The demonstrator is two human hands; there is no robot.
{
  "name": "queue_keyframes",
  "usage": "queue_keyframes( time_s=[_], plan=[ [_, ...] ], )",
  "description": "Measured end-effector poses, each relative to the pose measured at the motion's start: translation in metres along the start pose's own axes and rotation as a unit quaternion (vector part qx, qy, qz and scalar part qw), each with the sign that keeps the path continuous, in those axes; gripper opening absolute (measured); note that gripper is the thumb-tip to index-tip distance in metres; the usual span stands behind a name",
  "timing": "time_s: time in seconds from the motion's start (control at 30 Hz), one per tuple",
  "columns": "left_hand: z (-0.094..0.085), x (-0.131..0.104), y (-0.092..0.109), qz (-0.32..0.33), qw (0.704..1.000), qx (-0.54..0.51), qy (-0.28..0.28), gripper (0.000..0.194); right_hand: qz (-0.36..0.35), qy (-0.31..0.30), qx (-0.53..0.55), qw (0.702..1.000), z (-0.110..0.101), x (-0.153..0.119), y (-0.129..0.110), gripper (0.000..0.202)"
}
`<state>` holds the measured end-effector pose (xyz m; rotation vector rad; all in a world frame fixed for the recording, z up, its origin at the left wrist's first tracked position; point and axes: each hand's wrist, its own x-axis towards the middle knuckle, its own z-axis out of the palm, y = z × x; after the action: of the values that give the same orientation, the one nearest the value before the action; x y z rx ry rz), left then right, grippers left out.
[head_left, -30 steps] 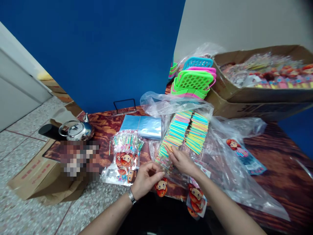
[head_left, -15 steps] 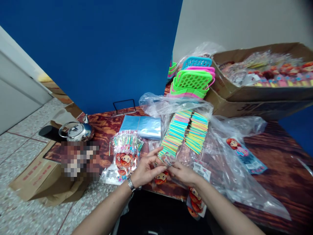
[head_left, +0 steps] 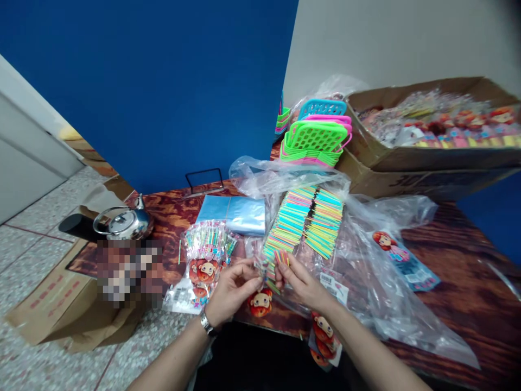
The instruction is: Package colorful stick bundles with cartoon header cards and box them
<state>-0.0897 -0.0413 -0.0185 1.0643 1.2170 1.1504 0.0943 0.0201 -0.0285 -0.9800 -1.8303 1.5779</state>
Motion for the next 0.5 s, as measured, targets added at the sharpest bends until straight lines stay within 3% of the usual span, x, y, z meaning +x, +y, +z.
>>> queue_keyframes(
  time_s=[0.07,0.17,0.23,0.33,0.5],
  plan=[
    [0.012,-0.007,-0.007,-0.059,0.991,-0.121,-0.004,0.026,-0.027,0.049,-0.008,0.998,0.003,0.000,-0.002,0.028],
    [0.033,-0.014,-0.019,-0.133,0.943,-0.303,-0.032,0.031,-0.045,0.130,-0.031,0.990,0.011,-0.001,-0.005,0.026],
    [0.043,-0.016,-0.022,-0.159,0.915,-0.368,-0.046,0.032,-0.041,0.161,-0.072,0.983,0.017,-0.003,-0.005,0.023],
    [0.046,-0.016,-0.020,-0.164,0.904,-0.393,-0.046,0.030,-0.059,0.160,-0.129,0.977,0.023,-0.007,-0.005,0.020],
    [0.038,-0.015,-0.012,-0.150,0.909,-0.384,-0.068,0.027,-0.113,0.124,-0.134,0.977,0.024,-0.010,-0.004,0.020]
  ],
)
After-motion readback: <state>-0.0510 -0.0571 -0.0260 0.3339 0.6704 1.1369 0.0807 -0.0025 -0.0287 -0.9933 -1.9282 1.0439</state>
